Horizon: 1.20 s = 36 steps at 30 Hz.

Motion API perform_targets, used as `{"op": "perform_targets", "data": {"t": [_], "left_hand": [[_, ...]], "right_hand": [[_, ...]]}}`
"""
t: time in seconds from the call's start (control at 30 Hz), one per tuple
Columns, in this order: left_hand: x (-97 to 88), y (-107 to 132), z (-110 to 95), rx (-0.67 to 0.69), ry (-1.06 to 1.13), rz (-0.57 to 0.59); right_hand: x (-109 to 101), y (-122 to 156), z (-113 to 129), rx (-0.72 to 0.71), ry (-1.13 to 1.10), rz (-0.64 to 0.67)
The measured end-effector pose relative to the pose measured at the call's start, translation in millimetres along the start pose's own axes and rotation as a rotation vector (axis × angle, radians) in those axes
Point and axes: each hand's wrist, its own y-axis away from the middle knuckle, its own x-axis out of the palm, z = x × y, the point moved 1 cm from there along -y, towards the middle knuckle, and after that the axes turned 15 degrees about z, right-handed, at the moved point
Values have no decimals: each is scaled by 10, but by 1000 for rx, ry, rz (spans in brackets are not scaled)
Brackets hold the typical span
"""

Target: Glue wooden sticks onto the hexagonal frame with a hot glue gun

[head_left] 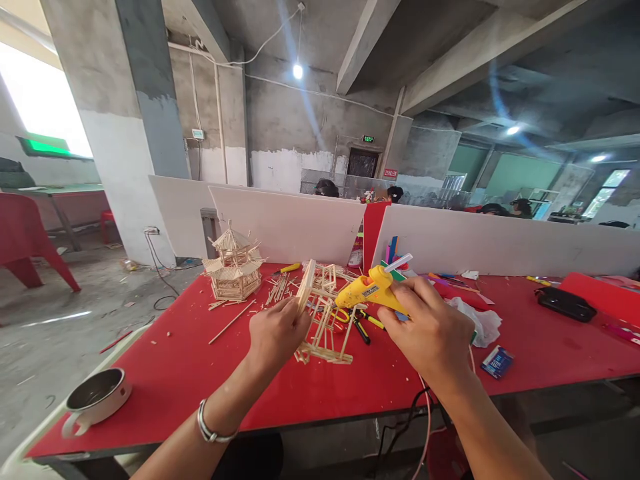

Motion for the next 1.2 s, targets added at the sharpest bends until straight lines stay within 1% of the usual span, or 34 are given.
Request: {"op": "perform_targets", "data": {"t": [0.13,0.37,0.57,0.73,0.93,1.2], "left_hand": [[-13,-7,-33,28,-6,14],[-39,-18,-66,92,-36,2],[-34,-14,-56,75,-40,3],[-30,-26,-78,60,-27,55],[-71,-45,-108,13,16,123],[-88,-61,-103,-2,28,127]], "right_hand": [[0,-6,-8,7,2,-31],[38,-21,-7,-1,-8,-20],[31,-48,-120,96,64,-117],[57,-75,-71,36,56,-75],[91,-79,-26,21,63,-80],[85,-56,-48,6,42,-84]]}}
